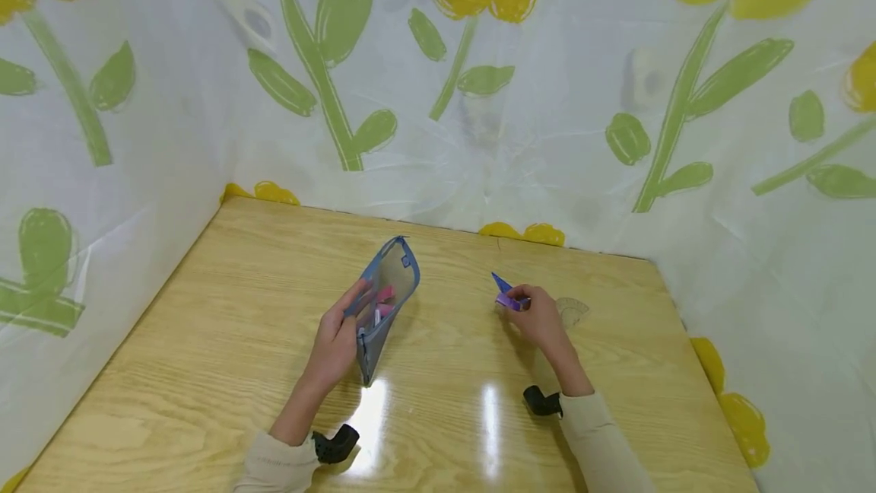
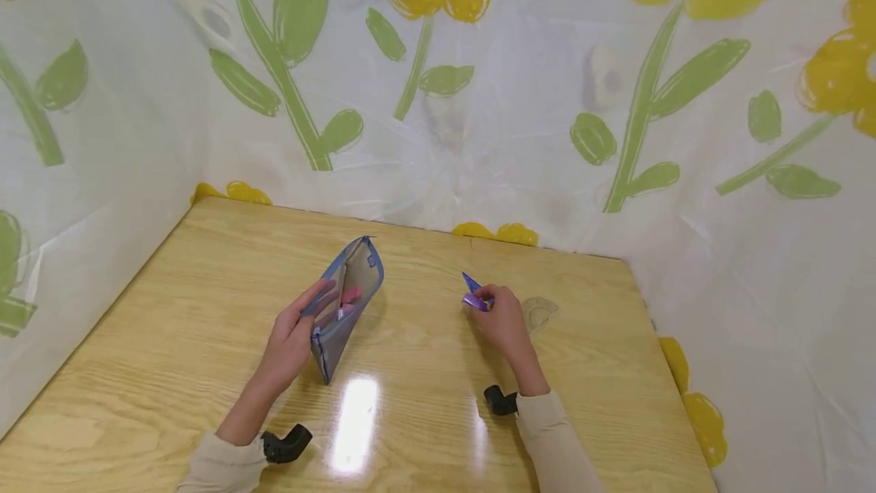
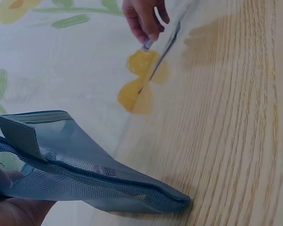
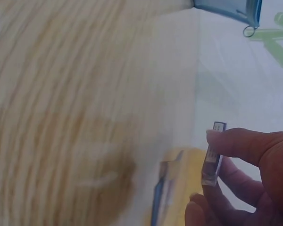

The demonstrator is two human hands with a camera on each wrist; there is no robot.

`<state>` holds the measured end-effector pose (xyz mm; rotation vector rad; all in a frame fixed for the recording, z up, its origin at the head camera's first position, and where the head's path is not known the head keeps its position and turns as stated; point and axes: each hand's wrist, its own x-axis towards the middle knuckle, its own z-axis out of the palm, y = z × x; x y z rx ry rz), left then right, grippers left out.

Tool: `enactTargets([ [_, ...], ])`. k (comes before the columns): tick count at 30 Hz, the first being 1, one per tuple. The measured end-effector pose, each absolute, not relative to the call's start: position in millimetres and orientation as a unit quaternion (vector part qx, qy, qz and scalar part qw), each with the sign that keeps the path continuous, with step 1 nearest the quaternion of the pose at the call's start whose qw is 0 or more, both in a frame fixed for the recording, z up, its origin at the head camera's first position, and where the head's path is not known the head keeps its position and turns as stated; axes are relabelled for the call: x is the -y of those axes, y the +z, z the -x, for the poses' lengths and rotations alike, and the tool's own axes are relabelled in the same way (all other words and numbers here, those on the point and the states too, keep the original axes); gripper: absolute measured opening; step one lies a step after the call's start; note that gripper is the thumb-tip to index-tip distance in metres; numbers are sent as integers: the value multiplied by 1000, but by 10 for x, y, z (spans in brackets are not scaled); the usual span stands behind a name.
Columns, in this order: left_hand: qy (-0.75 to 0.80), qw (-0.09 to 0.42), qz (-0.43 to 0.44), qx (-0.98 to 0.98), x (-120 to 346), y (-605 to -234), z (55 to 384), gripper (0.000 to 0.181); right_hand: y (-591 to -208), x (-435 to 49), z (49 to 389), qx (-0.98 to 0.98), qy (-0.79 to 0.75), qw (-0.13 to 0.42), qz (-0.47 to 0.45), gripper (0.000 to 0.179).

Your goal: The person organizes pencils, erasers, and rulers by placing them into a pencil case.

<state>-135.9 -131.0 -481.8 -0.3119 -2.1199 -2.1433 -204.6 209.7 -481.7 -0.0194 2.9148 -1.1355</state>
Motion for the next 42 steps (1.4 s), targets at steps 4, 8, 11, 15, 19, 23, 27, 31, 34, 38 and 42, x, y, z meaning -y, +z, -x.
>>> enactTargets([
  [4, -703, 53, 98, 703, 1336, -4819, 1351, 59, -4740, -2021, 2008, -934, -357, 10, 13, 25],
  [8, -704, 44, 94, 703, 1341, -4801, 1359, 58, -4698, -1954, 1986, -927, -374, 12, 29, 24],
  [11, -703, 39, 90, 705, 1343, -4789, 1364, 58, -4686, -1926, 1976, -917, -395, 14, 50, 24],
  [15, -701, 39, 89, 706, 1355, -4786, 1353, 58, -4673, -1892, 1949, -906, -416, 11, 73, 22],
  [19, -703, 44, 94, 703, 1365, -4784, 1352, 58, -4659, -1826, 1945, -896, -432, -3, 103, 22],
  [23, -705, 48, 93, 702, 1376, -4778, 1358, 58, -4621, -1718, 1946, -887, -441, -16, 134, 22],
  [27, -703, 51, 93, 703, 1393, -4780, 1346, 59, -4584, -1597, 1934, -884, -439, -15, 158, 21],
  [31, -704, 54, 95, 701, 1401, -4788, 1337, 59, -4554, -1484, 1928, -882, -435, -5, 180, 20],
  [34, -708, 53, 91, 699, 1396, -4788, 1331, 59, -4538, -1409, 1938, -879, -430, -5, 205, 20],
  [38, -710, 43, 84, 697, 1383, -4786, 1318, 59, -4503, -1330, 1963, -878, -420, -17, 228, 20],
  [42, -712, 38, 82, 696, 1373, -4786, 1300, 59, -4440, -1246, 2004, -878, -414, -19, 239, 20],
])
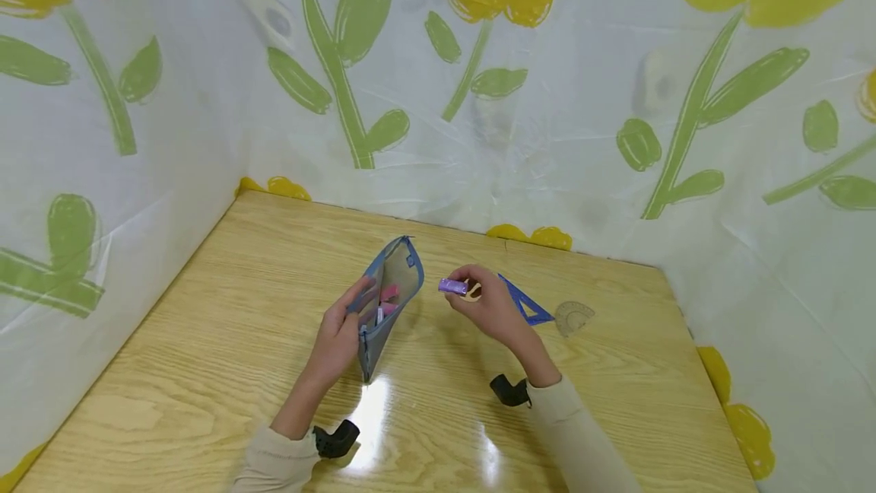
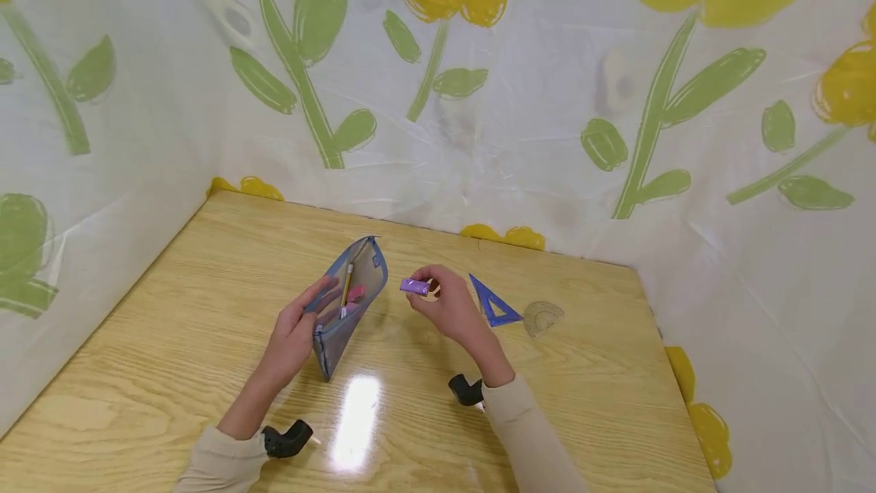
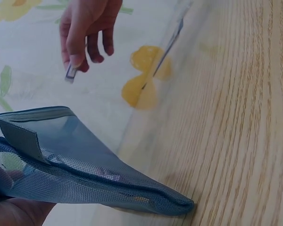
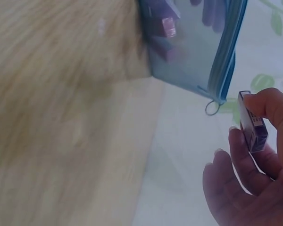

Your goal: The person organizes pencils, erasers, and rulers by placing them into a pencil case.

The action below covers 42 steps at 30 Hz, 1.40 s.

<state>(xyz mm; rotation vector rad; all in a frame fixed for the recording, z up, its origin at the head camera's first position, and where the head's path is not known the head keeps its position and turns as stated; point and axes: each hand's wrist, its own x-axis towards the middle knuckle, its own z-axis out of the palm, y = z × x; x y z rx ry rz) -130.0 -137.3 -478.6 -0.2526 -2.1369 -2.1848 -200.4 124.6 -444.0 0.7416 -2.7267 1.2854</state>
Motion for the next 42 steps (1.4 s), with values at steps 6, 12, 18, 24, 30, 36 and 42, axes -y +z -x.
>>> enactTargets([
  [6, -715, 44, 91, 692, 1370, -4795, 1301, 58, -4312, -1078, 2159, 878, 398, 24, -265, 21],
  [12, -713, 45, 97, 693, 1371, -4799, 1293, 59, -4180, -908, 2326, 880, 383, 1, -280, 18],
  [18, -718, 42, 94, 689, 1350, -4804, 1291, 59, -4151, -775, 2458, 887, 355, -14, -296, 20],
  [24, -721, 42, 94, 685, 1322, -4804, 1303, 59, -4165, -740, 2497, 890, 349, -13, -294, 26],
  [30, -710, 47, 85, 698, 1335, -4805, 1301, 59, -4183, -830, 2430, 883, 373, 10, -283, 22],
  [36, -721, 52, 86, 686, 1382, -4819, 1302, 59, -4264, -995, 2312, 881, 397, 29, -255, 18],
  [42, -725, 52, 73, 683, 1452, -4830, 1301, 58, -4390, -1279, 2163, 882, 415, 32, -223, 17],
])
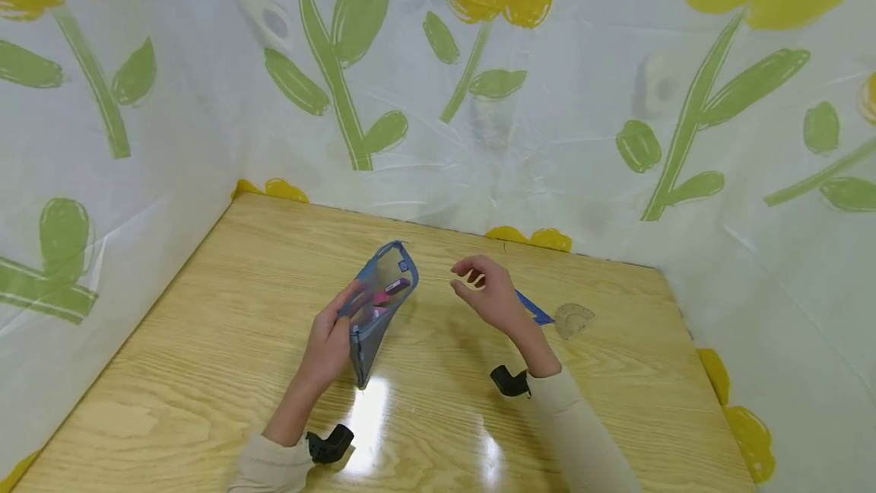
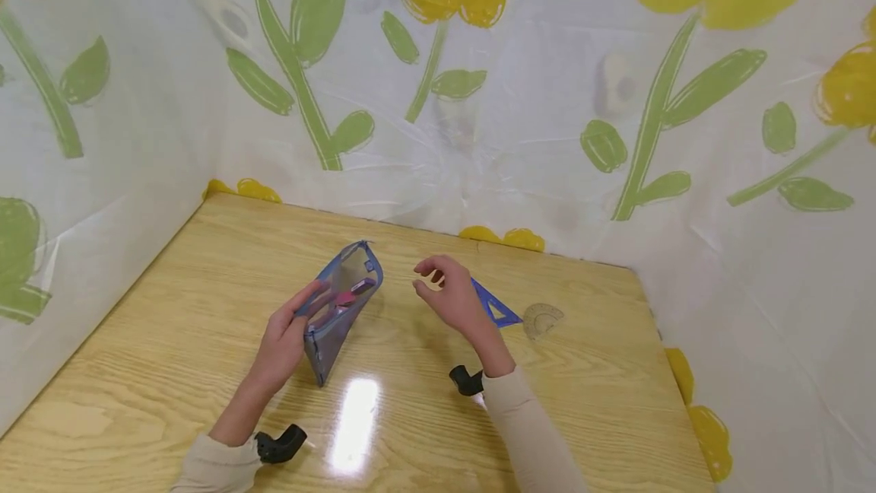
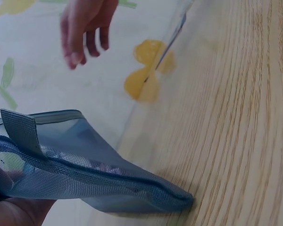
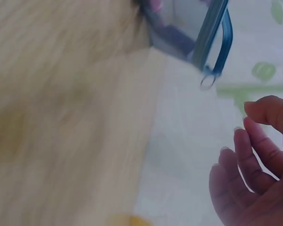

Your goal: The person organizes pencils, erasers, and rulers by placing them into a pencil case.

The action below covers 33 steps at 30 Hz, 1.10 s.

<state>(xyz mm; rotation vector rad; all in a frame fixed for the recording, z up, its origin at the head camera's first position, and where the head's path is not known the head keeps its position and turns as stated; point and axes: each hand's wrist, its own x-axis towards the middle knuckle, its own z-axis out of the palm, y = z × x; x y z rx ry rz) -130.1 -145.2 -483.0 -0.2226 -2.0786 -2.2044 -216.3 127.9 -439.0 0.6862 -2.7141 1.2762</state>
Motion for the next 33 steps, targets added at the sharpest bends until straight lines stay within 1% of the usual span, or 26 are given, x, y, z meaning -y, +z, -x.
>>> enactTargets([
  [3, -722, 52, 61, 687, 1488, -4832, 1290, 57, -4459, -1478, 2097, 885, 416, 34, -204, 19],
  [10, -724, 55, 22, 688, 1558, -4808, 1248, 57, -4637, -1958, 2035, 897, 417, 5, -146, 31],
  [16, -729, 61, -20, 682, 1619, -4760, 1210, 60, -4754, -2282, 1995, 908, 404, 3, -110, 35],
  [22, -733, 59, -46, 676, 1659, -4700, 1180, 62, -4790, -2479, 1949, 913, 400, -13, -81, 40],
  [28, -721, 49, -32, 691, 1634, -4669, 1180, 62, -4822, -2579, 1925, 921, 384, -43, -45, 52],
  [33, -715, 47, -19, 697, 1601, -4660, 1178, 61, -4845, -2606, 1938, 924, 378, -53, -28, 60],
])
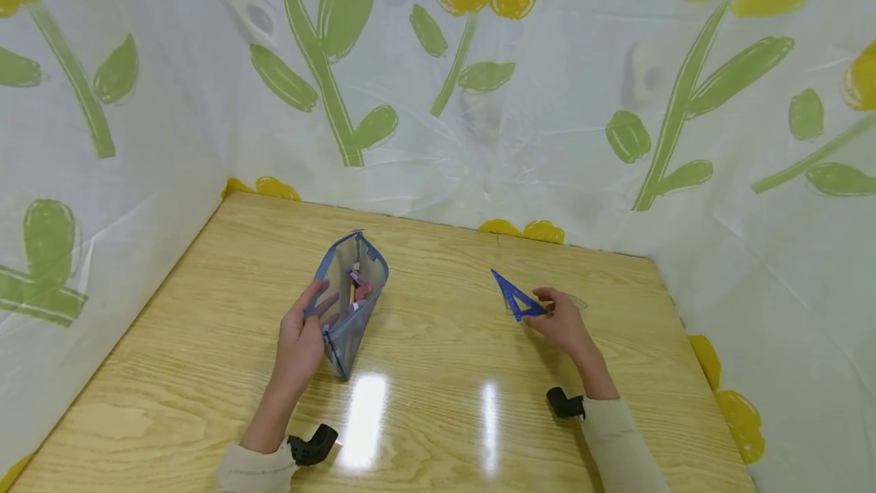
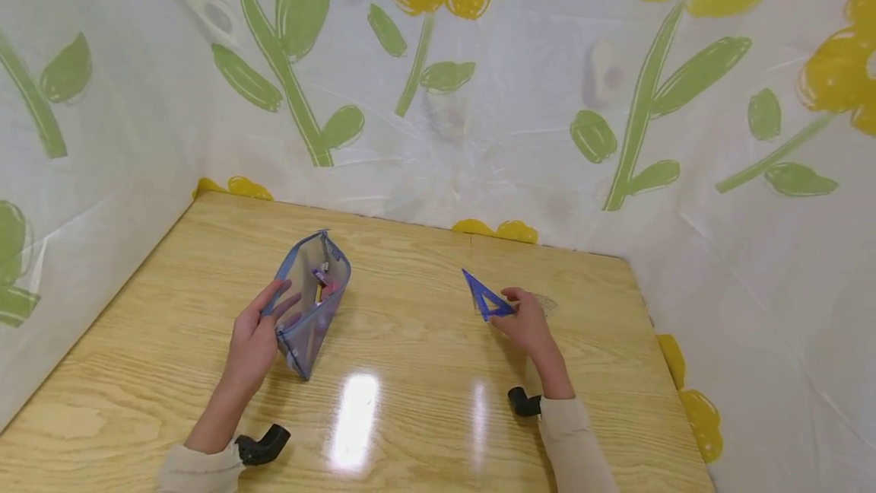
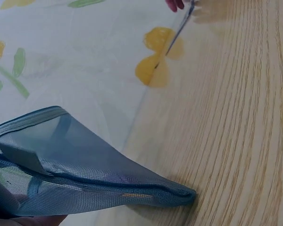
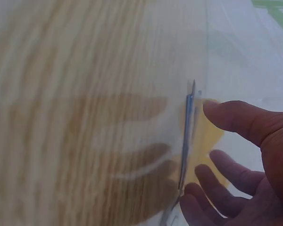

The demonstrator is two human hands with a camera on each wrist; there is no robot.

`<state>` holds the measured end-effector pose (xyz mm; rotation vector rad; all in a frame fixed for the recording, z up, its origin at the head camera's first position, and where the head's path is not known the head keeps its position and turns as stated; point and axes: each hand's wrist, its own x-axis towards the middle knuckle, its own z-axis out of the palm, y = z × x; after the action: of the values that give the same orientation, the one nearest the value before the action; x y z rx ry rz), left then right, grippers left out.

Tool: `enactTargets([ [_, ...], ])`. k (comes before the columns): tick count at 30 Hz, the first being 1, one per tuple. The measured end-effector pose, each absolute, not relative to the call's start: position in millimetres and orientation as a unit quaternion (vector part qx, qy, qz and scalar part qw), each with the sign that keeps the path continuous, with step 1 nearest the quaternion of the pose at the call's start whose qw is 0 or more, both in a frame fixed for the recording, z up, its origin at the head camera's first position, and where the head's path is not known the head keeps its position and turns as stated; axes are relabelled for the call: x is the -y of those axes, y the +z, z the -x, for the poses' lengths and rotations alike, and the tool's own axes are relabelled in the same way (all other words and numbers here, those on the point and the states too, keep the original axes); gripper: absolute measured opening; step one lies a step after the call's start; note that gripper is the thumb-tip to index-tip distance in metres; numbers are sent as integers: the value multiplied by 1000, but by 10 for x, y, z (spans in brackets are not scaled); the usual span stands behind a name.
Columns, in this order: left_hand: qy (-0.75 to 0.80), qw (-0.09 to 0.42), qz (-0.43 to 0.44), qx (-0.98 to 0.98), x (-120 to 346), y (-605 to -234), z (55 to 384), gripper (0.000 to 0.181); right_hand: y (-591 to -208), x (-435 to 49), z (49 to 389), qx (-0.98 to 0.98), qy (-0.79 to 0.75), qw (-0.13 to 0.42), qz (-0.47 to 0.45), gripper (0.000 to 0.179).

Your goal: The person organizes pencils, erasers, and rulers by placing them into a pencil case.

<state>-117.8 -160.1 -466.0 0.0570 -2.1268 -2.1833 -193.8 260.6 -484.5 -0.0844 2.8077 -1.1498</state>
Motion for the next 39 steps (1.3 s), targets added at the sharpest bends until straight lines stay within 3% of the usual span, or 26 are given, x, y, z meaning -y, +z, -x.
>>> enactTargets([
  [14, -650, 27, 45, 758, 1429, -4670, 1223, 57, -4855, -2530, 2074, -939, -337, 66, 33, 71],
  [22, -638, 21, 63, 767, 1386, -4656, 1223, 58, -4832, -2478, 2100, -936, -337, 97, 11, 67],
  [32, -629, -20, 83, 772, 1349, -4694, 1229, 58, -4848, -2417, 2107, -932, -345, 111, 21, 58],
  [39, -624, 3, 91, 776, 1376, -4708, 1199, 57, -4853, -2392, 2095, -936, -327, 126, 21, 58],
])
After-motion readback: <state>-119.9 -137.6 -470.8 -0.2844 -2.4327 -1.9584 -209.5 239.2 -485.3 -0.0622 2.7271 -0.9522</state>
